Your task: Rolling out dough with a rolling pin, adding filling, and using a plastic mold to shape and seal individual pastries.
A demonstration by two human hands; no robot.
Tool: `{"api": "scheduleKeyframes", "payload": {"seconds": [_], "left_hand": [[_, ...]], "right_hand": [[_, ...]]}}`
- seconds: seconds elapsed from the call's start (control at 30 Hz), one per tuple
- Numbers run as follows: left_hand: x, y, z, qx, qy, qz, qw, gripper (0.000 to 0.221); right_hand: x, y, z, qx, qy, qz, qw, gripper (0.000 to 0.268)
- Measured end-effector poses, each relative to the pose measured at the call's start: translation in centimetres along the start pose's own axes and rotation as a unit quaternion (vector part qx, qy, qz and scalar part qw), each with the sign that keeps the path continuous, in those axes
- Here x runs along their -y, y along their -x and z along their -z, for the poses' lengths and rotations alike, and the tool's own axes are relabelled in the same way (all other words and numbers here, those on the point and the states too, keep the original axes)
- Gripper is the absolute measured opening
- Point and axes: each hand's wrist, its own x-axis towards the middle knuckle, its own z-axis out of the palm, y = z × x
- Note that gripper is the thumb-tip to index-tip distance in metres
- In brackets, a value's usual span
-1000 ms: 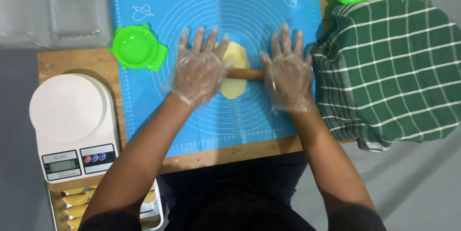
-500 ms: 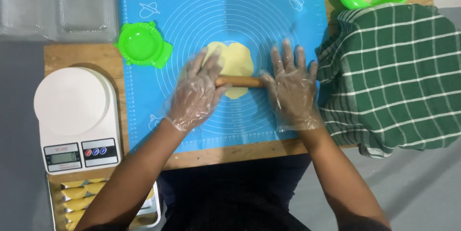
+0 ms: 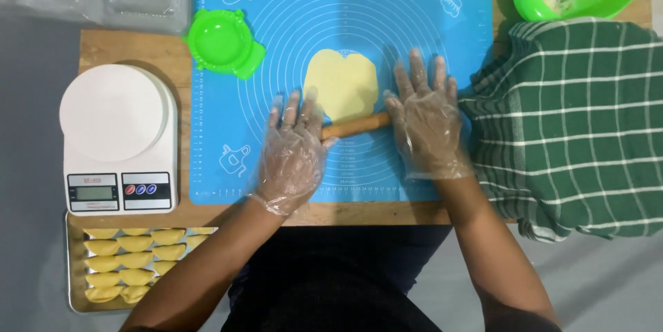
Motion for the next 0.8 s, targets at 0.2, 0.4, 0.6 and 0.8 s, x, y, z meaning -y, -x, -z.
{"api": "scheduleKeyframes", "payload": {"seconds": [0.2, 0.4, 0.6, 0.8], "left_hand": [[0.5, -1.1, -1.5, 0.008, -0.056, 0.101, 0.993, 0.076], [2.2, -2.6, -0.7, -0.035, -0.048, 0.135, 0.989, 0.061], [3.9, -3.6, -2.3, -0.150, -0.021, 0.116, 0.982, 0.057], [3.4, -1.8, -1.3, -0.134, 0.063, 0.069, 0.987, 0.082]], "right_hand": [[0.9, -3.5, 1.3, 0.018, -0.079, 0.038, 0.996, 0.063], [2.6, -6.2, 3.4, 0.081, -0.055, 0.031, 0.995, 0.066], [2.6, -9.0, 0.1, 0.009, -0.070, 0.009, 0.997, 0.067], [2.4, -8.5, -1.0, -0.071, -0.080, -0.006, 0.994, 0.066]]}}
